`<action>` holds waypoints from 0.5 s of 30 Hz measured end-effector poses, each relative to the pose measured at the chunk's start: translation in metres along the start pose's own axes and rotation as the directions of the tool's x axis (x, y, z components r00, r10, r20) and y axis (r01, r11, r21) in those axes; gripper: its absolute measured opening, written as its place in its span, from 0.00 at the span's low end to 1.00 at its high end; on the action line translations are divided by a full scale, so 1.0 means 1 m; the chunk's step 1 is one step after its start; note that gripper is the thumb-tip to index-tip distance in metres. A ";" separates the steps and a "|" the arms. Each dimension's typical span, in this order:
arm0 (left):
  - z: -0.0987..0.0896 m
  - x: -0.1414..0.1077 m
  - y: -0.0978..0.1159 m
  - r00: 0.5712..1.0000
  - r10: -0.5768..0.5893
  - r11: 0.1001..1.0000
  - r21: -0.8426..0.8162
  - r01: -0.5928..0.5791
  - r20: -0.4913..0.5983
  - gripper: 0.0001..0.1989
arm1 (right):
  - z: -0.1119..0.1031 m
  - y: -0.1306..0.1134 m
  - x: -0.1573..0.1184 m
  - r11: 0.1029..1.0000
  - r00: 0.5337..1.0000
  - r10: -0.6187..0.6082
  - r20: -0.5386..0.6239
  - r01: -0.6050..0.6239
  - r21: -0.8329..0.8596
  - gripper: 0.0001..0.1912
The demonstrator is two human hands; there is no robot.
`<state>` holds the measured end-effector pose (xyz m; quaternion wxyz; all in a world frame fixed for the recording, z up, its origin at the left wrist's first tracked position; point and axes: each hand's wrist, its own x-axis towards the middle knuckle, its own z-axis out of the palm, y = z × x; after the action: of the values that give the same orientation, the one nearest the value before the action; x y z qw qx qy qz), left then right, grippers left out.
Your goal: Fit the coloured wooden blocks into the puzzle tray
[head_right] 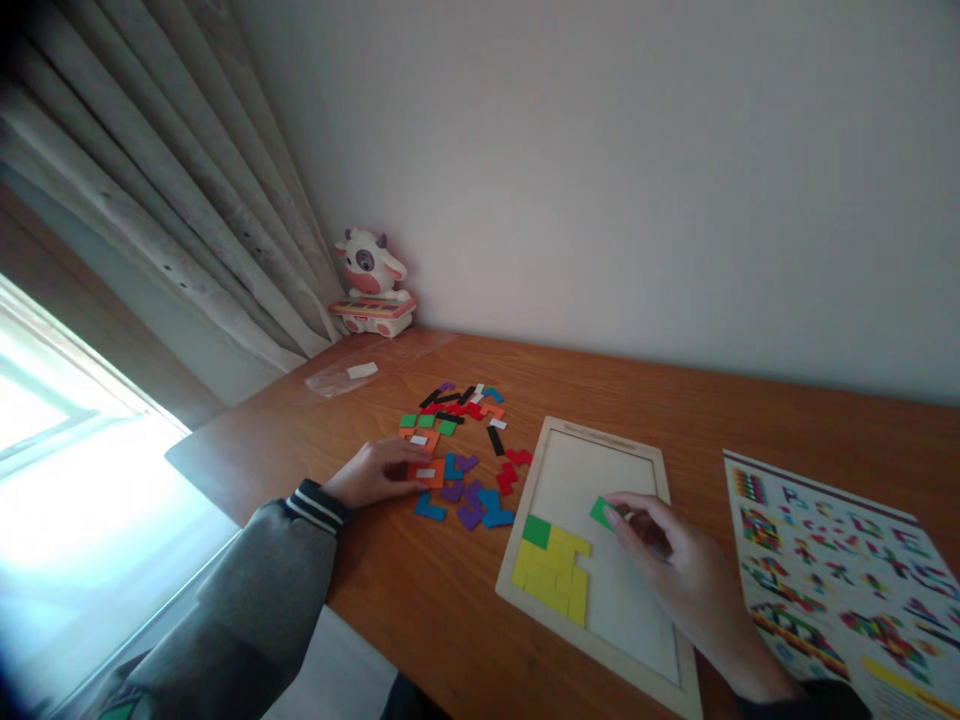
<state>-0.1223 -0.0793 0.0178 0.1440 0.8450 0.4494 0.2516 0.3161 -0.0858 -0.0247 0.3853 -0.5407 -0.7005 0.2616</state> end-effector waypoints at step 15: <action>0.015 0.033 0.039 0.981 0.190 0.978 -0.078 -0.192 -0.029 0.18 | -0.009 -0.014 0.000 0.999 0.999 0.021 -0.037 -0.020 0.031 0.19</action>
<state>-0.0717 -0.0742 0.0330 0.1480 0.8750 0.3571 0.2913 0.3151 -0.0900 -0.0086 0.4038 -0.5465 -0.6837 0.2663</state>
